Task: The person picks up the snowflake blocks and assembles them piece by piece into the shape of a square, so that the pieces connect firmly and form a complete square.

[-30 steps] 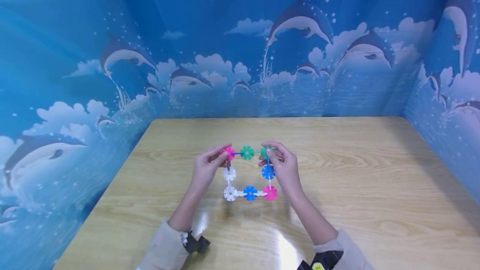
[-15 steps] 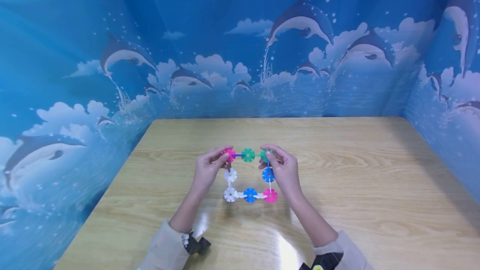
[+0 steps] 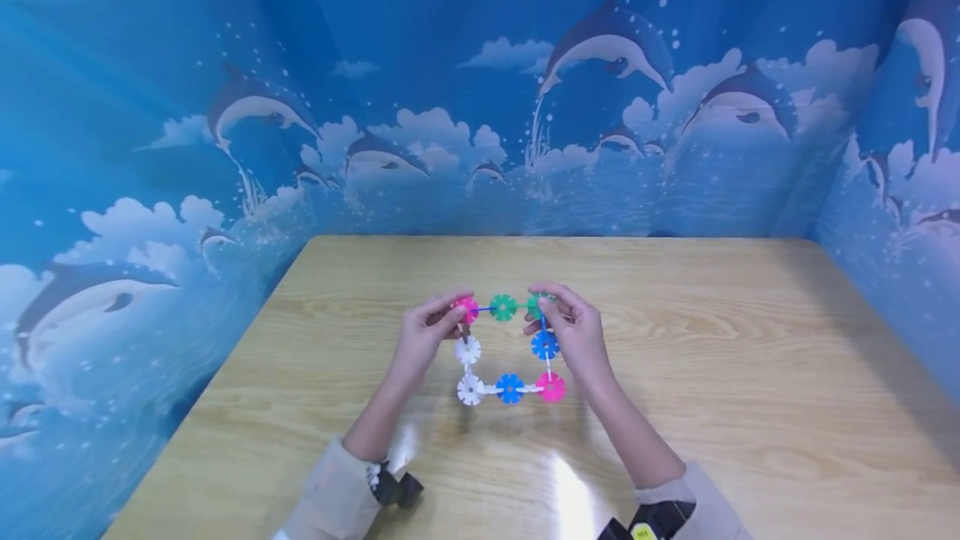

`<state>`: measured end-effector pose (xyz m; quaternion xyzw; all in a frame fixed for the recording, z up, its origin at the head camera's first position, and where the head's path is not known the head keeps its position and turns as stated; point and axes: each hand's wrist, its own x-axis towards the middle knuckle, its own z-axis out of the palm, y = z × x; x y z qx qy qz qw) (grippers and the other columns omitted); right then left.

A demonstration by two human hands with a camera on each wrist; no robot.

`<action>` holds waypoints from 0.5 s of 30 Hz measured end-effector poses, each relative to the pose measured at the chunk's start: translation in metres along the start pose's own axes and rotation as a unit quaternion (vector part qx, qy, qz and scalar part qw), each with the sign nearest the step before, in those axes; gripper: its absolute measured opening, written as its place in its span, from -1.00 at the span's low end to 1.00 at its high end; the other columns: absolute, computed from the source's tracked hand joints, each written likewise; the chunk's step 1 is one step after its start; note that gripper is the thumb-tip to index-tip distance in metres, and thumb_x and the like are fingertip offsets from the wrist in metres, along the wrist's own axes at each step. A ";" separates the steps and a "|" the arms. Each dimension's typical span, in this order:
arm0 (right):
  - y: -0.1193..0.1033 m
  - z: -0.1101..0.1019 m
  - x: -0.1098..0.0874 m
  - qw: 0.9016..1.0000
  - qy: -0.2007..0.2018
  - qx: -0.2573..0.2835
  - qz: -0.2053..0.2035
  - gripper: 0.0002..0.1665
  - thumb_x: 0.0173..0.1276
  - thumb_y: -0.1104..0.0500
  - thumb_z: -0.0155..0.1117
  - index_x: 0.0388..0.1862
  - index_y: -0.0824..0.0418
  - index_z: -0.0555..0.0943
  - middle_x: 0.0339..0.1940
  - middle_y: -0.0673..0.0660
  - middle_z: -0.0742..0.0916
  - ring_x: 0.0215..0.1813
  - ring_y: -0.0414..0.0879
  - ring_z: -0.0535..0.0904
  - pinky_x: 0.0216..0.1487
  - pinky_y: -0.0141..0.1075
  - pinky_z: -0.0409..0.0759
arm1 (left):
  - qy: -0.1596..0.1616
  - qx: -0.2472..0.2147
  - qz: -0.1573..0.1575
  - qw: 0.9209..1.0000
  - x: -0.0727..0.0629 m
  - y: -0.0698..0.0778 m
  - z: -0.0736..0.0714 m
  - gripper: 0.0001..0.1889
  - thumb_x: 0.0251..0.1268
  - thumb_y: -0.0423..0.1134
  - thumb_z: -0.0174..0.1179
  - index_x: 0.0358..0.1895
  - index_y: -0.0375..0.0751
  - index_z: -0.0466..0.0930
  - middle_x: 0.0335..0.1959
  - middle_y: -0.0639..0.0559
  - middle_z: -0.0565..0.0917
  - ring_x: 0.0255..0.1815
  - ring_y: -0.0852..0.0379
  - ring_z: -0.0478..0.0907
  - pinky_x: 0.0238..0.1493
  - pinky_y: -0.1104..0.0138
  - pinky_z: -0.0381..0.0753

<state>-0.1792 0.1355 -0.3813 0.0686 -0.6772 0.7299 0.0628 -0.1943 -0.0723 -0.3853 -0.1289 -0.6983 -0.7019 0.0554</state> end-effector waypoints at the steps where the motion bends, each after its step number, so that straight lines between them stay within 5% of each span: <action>1: 0.001 -0.002 -0.001 1.000 -0.005 -0.006 0.003 -0.64 0.39 0.14 0.09 0.05 0.35 0.50 -0.45 0.11 0.69 -0.43 -0.10 0.64 -0.39 -0.40 0.59 | -0.003 -0.006 -0.011 1.000 0.000 -0.001 0.000 -0.70 0.20 -0.36 0.20 -0.01 -0.41 0.56 -0.37 -0.07 0.53 -0.48 0.22 0.51 -0.33 0.33 0.64; 3: 0.004 -0.006 -0.002 1.000 -0.011 -0.022 0.014 -0.61 0.40 0.12 0.09 0.09 0.34 0.48 -0.42 0.19 0.68 -0.41 -0.08 0.65 -0.44 -0.41 0.56 | -0.016 -0.008 -0.036 0.999 0.000 0.005 0.001 -0.71 0.21 -0.38 0.19 0.00 -0.40 0.56 -0.38 -0.10 0.56 -0.49 0.21 0.51 -0.34 0.33 0.64; 8: 0.013 -0.021 -0.005 0.998 -0.019 -0.036 0.039 -0.60 0.41 0.12 0.08 0.11 0.33 0.45 -0.34 0.29 0.67 -0.37 -0.06 0.65 -0.39 -0.36 0.59 | -0.051 0.007 -0.095 0.994 0.010 -0.007 0.007 -0.71 0.24 -0.40 0.15 0.03 -0.40 0.54 -0.46 -0.07 0.60 -0.53 0.20 0.51 -0.33 0.29 0.64; 15: 0.043 -0.037 -0.011 0.996 -0.011 -0.041 0.078 -0.61 0.41 0.12 0.06 0.13 0.30 0.43 -0.30 0.28 0.68 -0.28 0.10 0.64 -0.23 -0.29 0.62 | -0.053 0.012 -0.170 0.984 0.016 -0.047 0.020 -0.72 0.23 -0.38 0.16 0.02 -0.27 0.58 -0.47 -0.02 0.59 -0.52 0.18 0.51 -0.38 0.35 0.62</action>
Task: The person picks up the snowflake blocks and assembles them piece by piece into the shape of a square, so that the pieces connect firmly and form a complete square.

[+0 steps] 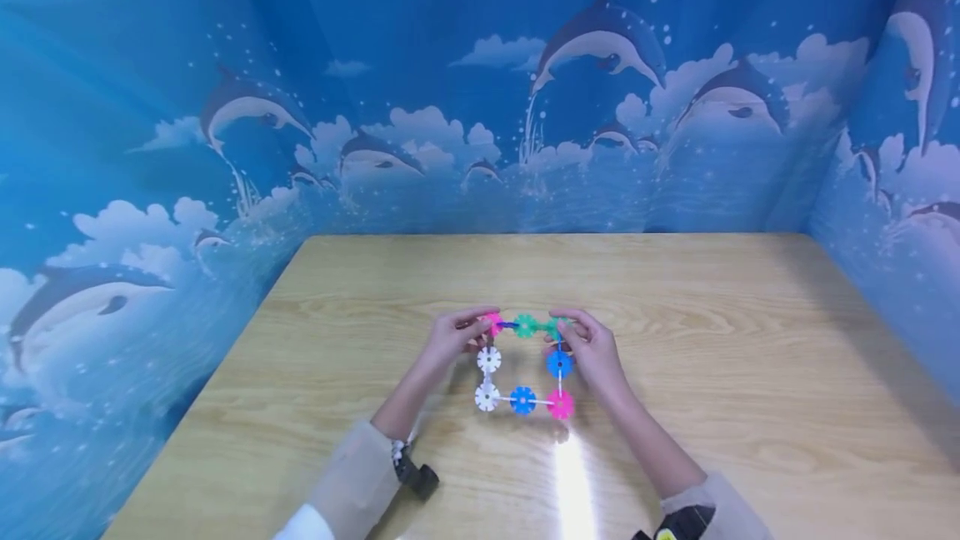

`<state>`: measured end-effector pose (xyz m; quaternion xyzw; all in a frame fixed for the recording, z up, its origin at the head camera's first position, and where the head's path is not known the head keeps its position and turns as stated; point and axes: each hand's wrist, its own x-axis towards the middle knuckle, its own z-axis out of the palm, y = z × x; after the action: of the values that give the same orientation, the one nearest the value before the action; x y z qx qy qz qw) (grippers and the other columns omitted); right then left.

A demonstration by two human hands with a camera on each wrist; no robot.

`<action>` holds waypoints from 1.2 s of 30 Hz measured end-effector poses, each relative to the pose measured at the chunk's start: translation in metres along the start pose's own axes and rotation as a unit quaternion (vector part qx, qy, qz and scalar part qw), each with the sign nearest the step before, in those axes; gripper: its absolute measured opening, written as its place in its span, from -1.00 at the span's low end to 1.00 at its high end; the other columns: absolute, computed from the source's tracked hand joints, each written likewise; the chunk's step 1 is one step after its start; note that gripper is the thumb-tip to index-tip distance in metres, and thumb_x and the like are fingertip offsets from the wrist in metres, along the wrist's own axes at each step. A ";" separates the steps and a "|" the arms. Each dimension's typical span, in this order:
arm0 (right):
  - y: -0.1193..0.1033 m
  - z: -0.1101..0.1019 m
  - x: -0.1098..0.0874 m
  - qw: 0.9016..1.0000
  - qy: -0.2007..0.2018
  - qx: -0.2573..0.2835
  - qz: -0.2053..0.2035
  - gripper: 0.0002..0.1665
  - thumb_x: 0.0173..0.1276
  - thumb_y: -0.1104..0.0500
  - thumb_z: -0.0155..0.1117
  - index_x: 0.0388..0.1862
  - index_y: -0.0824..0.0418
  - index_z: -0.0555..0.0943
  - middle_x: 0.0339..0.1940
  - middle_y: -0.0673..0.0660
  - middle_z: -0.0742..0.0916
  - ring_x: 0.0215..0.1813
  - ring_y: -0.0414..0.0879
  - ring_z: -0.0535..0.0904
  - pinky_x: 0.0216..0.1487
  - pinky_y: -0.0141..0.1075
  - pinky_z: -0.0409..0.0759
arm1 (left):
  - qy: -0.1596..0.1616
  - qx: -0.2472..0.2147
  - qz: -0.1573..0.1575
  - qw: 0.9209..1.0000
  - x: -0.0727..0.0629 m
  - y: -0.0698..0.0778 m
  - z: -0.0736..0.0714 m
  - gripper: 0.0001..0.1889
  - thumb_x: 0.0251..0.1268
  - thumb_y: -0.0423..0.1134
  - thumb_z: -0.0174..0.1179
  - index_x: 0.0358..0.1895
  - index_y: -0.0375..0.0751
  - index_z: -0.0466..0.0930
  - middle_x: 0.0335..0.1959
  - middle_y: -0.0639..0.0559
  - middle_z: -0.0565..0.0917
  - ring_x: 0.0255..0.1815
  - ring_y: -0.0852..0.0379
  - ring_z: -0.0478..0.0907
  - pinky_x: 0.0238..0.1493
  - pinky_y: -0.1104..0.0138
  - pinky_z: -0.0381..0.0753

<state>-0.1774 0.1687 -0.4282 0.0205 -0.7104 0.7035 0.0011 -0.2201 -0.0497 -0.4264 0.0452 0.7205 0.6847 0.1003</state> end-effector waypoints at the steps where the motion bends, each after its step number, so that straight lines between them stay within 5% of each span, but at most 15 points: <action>1: 0.004 -0.001 0.000 1.000 0.000 0.002 0.007 -0.61 0.42 0.13 0.06 0.14 0.31 0.42 -0.30 0.29 0.68 -0.27 0.10 0.64 -0.21 -0.29 0.61 | 0.002 -0.001 -0.005 1.000 0.002 -0.005 0.001 -0.72 0.22 -0.39 0.16 0.01 -0.26 0.59 -0.47 -0.02 0.59 -0.52 0.19 0.51 -0.40 0.37 0.61; 8: 0.027 -0.003 0.003 0.997 0.024 -0.066 0.040 -0.63 0.38 0.17 0.10 0.10 0.33 0.46 -0.35 0.25 0.70 -0.44 -0.20 0.60 -0.46 -0.46 0.51 | -0.004 0.041 0.021 0.999 0.006 -0.039 0.005 -0.73 0.19 -0.42 0.17 -0.02 -0.32 0.59 -0.54 -0.01 0.56 -0.63 0.23 0.46 -0.62 0.46 0.54; 11: 0.032 -0.004 0.004 0.991 0.037 -0.122 0.035 -0.68 0.36 0.22 0.12 0.03 0.38 0.51 -0.34 0.23 0.70 -0.42 -0.20 0.56 -0.38 -0.43 0.54 | -0.008 0.070 0.033 0.997 0.004 -0.046 0.005 -0.74 0.20 -0.40 0.17 -0.03 -0.31 0.60 -0.58 0.00 0.55 -0.69 0.24 0.42 -0.71 0.44 0.50; 23: 0.041 -0.004 0.007 0.977 0.036 -0.212 0.002 -0.75 0.36 0.21 0.11 -0.08 0.32 0.59 -0.46 0.13 0.65 -0.47 -0.10 0.53 -0.43 -0.34 0.55 | -0.012 0.111 0.021 0.994 0.002 -0.048 0.001 -0.75 0.23 -0.33 0.16 -0.03 -0.26 0.60 -0.53 0.02 0.64 -0.68 0.24 0.44 -0.68 0.51 0.46; 36: 0.039 -0.003 0.007 0.974 0.030 -0.226 -0.007 -0.76 0.37 0.23 0.11 -0.08 0.34 0.58 -0.47 0.12 0.61 -0.49 -0.07 0.54 -0.47 -0.33 0.57 | 0.000 0.152 0.052 0.987 0.001 -0.047 0.000 -0.74 0.21 -0.23 0.20 -0.05 -0.21 0.61 -0.55 0.07 0.60 -0.71 0.25 0.40 -0.71 0.48 0.43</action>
<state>-0.1861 0.1717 -0.4668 0.0034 -0.8507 0.5246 0.0317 -0.2181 -0.0524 -0.4735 0.0971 0.8128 0.5716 0.0567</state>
